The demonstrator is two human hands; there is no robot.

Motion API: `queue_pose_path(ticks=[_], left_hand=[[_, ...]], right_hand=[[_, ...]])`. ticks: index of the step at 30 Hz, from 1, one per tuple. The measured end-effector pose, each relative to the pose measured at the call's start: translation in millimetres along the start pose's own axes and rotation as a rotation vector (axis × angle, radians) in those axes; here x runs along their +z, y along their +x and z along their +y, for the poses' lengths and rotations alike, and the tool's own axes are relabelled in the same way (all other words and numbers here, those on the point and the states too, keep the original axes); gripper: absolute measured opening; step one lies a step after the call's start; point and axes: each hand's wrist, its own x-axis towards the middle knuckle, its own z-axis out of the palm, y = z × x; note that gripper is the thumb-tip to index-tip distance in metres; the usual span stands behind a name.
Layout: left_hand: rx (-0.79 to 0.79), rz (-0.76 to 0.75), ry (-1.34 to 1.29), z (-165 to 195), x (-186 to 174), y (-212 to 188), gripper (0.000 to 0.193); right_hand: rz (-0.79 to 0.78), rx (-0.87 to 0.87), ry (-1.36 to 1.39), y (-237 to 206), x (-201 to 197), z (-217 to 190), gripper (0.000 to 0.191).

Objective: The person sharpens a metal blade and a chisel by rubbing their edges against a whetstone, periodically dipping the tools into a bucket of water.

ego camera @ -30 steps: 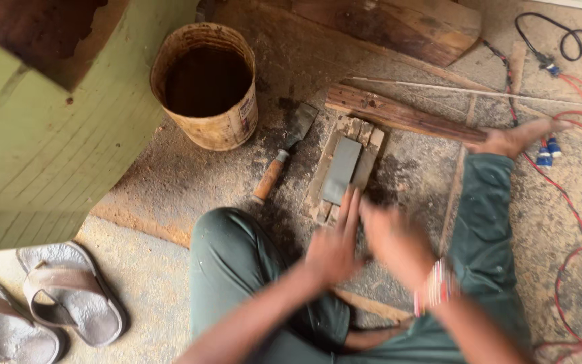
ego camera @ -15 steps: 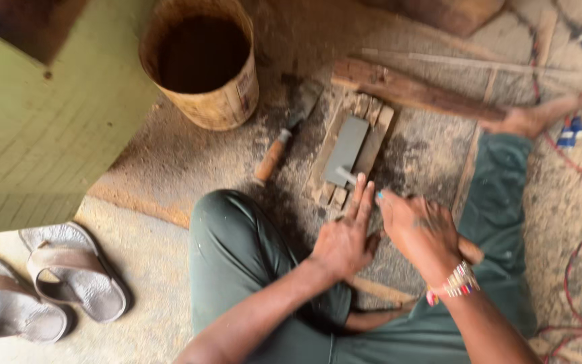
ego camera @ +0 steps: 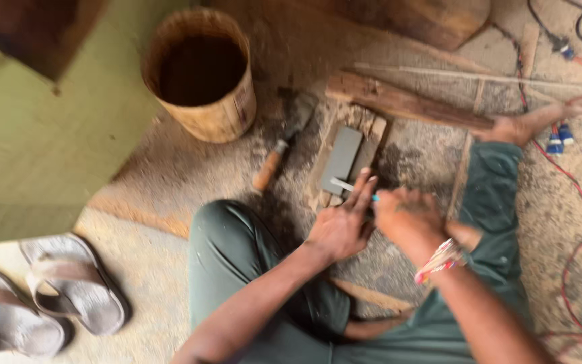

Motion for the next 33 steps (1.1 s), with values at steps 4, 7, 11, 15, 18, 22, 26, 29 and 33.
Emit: queue_pose_path(ticks=[4, 7, 11, 15, 18, 22, 26, 29, 33], left_hand=[[-0.143, -0.220, 0.008, 6, -10, -24, 0.100], [-0.148, -0.310, 0.082, 5, -24, -6, 0.102], [-0.135, -0.348, 0.072, 8, -36, -5, 0.111], [-0.303, -0.554, -0.014, 9, -23, -39, 0.114], [-0.047, -0.143, 0.079, -3, -11, -8, 0.131], [-0.168, -0.277, 0.127, -17, -13, 82, 0.123], [-0.252, -0.358, 0.018, 0, -22, 19, 0.124], [-0.214, -0.359, -0.054, 11, -11, -34, 0.121], [-0.152, -0.282, -0.015, 2, -4, 30, 0.119]], right_hand=[[-0.026, 0.108, 0.053, -23, 6, -32, 0.027], [-0.009, 0.145, 0.127, -22, -11, -39, 0.033], [-0.023, 0.156, 0.257, -28, -24, -44, 0.037], [-0.219, 0.218, 0.206, -51, -7, -61, 0.045], [0.255, 0.076, 0.140, -29, -10, -53, 0.039], [0.310, 0.070, 0.092, 35, -39, -16, 0.023], [0.039, 0.096, 0.113, 3, -17, -27, 0.036], [-0.294, 0.234, 0.203, -43, 14, -45, 0.054], [0.201, 0.124, 0.147, -12, -4, -23, 0.030]])
